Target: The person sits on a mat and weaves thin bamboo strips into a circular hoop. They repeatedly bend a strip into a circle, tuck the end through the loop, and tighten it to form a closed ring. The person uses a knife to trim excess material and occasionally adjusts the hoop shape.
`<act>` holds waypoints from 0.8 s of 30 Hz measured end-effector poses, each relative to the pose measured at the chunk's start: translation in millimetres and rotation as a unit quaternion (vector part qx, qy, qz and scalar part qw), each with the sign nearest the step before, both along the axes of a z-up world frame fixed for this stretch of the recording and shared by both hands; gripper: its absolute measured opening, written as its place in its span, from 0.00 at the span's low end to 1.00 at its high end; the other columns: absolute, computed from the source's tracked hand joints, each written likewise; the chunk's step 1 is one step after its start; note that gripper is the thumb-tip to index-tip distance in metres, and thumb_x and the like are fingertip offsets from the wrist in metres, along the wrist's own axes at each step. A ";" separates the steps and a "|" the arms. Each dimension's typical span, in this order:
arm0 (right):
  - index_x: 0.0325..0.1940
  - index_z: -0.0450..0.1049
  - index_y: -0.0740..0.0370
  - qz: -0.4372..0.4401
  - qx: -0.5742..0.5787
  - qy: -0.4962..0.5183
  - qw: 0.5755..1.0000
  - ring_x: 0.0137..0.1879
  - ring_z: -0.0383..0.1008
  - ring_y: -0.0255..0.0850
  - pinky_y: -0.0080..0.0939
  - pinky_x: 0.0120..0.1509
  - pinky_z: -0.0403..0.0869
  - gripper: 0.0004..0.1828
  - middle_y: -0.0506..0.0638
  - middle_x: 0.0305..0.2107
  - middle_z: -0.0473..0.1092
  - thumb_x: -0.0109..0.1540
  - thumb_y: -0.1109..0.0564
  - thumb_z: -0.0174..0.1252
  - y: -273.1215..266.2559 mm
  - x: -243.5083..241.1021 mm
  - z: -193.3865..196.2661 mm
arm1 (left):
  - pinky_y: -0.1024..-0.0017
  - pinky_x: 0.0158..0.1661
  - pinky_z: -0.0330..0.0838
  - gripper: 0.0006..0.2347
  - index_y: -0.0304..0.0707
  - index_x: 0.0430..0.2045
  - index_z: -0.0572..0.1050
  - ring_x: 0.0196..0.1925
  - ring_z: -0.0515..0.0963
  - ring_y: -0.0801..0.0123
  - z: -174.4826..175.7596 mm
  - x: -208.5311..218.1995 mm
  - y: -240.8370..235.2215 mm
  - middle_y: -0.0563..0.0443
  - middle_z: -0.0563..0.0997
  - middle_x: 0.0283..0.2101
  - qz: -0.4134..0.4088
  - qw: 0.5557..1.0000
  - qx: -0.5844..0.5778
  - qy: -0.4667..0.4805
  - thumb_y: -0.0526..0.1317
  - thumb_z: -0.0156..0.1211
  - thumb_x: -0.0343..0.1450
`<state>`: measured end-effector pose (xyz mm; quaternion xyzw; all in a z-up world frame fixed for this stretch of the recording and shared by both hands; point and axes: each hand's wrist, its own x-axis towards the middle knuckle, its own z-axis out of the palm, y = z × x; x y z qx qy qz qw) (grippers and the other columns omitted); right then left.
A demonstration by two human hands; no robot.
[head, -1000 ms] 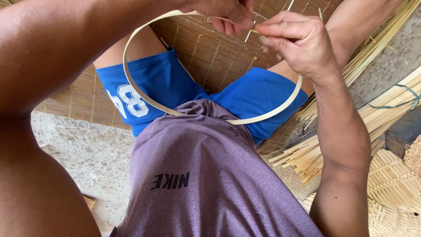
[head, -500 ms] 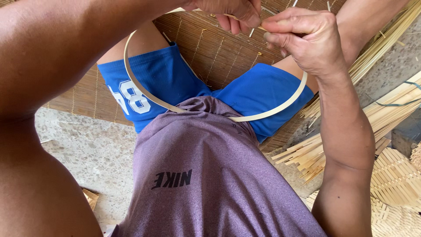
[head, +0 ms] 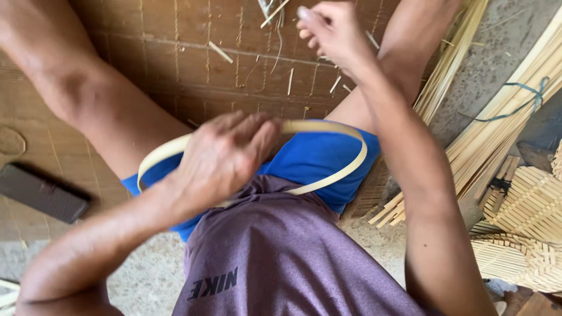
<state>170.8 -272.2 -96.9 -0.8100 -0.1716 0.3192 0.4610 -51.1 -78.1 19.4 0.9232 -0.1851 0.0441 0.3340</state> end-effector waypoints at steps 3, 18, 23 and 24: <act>0.36 0.78 0.65 -0.080 -0.123 0.074 0.986 0.20 0.72 0.29 0.30 0.19 0.69 0.21 0.49 0.23 0.76 0.70 0.44 0.57 26.9 13.0 -83.7 | 0.61 0.42 0.77 0.13 0.25 0.46 0.75 0.38 0.81 0.55 15.0 -3.7 -1.4 0.35 0.81 0.47 -0.003 1.000 0.010 0.009 0.33 0.57 0.69; 0.44 0.71 0.59 -0.167 0.165 0.267 0.935 0.34 0.80 0.35 0.32 0.29 0.75 0.06 0.53 0.38 0.78 0.66 0.66 0.60 -16.7 6.2 -91.0 | 0.61 0.45 0.78 0.16 0.25 0.49 0.75 0.43 0.82 0.54 17.2 -1.6 1.7 0.38 0.81 0.49 0.003 1.000 -0.006 0.021 0.29 0.59 0.66; 0.51 0.71 0.59 -0.074 0.269 0.250 0.927 0.41 0.80 0.36 0.35 0.43 0.81 0.08 0.51 0.40 0.77 0.68 0.62 0.58 -5.4 -17.2 -40.9 | 0.62 0.45 0.78 0.17 0.24 0.50 0.75 0.43 0.82 0.55 23.4 -8.8 -1.1 0.37 0.81 0.51 0.001 1.000 -0.004 0.009 0.28 0.60 0.66; 0.52 0.72 0.60 -0.055 0.285 0.250 0.924 0.42 0.81 0.36 0.36 0.46 0.82 0.06 0.52 0.40 0.77 0.70 0.61 0.58 -8.8 -27.1 -23.5 | 0.62 0.45 0.78 0.17 0.24 0.50 0.75 0.43 0.82 0.55 25.2 -11.8 -1.7 0.37 0.81 0.51 0.000 1.000 -0.003 0.010 0.28 0.60 0.66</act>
